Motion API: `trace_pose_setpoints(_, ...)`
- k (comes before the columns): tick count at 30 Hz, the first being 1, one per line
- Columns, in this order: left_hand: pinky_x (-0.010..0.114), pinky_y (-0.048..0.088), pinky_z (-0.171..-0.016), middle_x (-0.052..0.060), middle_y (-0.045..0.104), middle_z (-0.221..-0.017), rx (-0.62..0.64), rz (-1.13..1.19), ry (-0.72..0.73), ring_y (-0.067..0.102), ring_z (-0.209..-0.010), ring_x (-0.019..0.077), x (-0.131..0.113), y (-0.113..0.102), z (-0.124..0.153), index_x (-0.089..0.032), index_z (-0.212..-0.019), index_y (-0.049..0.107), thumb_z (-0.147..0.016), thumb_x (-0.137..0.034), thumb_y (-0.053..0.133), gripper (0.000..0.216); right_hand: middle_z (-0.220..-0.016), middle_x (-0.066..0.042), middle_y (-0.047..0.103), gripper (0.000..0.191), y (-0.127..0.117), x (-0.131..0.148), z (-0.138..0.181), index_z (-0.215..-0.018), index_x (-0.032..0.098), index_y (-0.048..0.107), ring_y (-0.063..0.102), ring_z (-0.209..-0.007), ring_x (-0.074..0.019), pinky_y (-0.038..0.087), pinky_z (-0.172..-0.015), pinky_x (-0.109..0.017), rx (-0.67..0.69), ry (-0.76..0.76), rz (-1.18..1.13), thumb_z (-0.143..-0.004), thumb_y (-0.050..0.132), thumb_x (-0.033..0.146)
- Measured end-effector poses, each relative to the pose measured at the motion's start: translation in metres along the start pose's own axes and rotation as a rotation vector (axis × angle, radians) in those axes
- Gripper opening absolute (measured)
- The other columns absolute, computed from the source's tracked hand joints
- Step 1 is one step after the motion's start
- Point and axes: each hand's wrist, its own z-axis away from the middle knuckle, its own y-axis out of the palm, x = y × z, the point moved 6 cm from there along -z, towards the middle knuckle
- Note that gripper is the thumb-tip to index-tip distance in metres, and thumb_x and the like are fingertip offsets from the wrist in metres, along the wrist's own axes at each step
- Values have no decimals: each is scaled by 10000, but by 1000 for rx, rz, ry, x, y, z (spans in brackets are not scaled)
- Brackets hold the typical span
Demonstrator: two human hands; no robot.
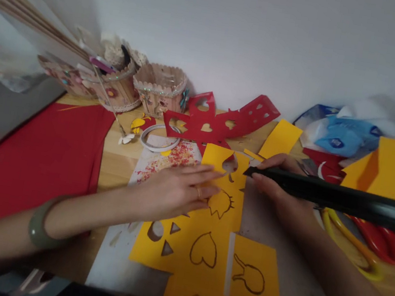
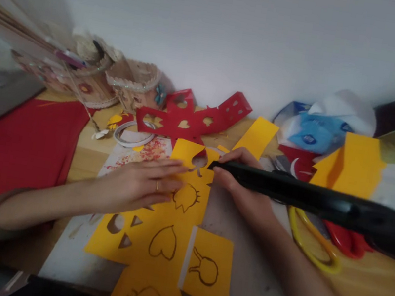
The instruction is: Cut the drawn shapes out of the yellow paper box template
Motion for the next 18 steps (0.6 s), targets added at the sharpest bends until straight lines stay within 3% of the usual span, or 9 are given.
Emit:
trace_pose_setpoints(3,422,501,-928,149,590,-1218,-116,42,-317,571,-1128,256,17,-15,0,-112,-1206,551,-941,-288,508,321,-616,49,564,115,-9,2,3,-839,250,590,516,-522,-124,405,-524,-252,-154,45,140,-782,664,317)
trace_pose_setpoints(7,455,492,-844,141,594,-1092,-29,217,-618,569,-1031,289,30,-14,3,-110,-1263,467,-846,-330,619,495,-611,41,616,201,-10,4,7,-991,260,622,560,-496,-128,447,-534,-261,-197,48,184,-836,612,387)
trace_pose_setpoints(10,416,478,-808,96,620,-982,23,367,-658,594,-927,267,30,-4,1,-124,-1280,441,-784,-245,651,552,-633,24,650,258,-3,-1,9,-1041,254,637,588,-480,-136,471,-524,-272,-114,89,188,-849,595,420)
trace_pose_setpoints(14,320,483,-747,43,616,-936,-44,509,-668,608,-816,191,28,8,-2,-164,-1390,313,-757,-126,605,698,-691,-5,671,270,4,-2,10,-1034,230,658,629,-544,-159,510,-520,-280,-84,85,104,-842,599,410)
trace_pose_setpoints(18,283,504,-767,86,579,-1072,-152,741,-729,615,-858,150,29,10,-6,-138,-1449,163,-789,-106,570,776,-860,-38,686,281,2,5,9,-1041,229,658,644,-650,-171,530,-534,-280,-138,15,5,-822,623,401)
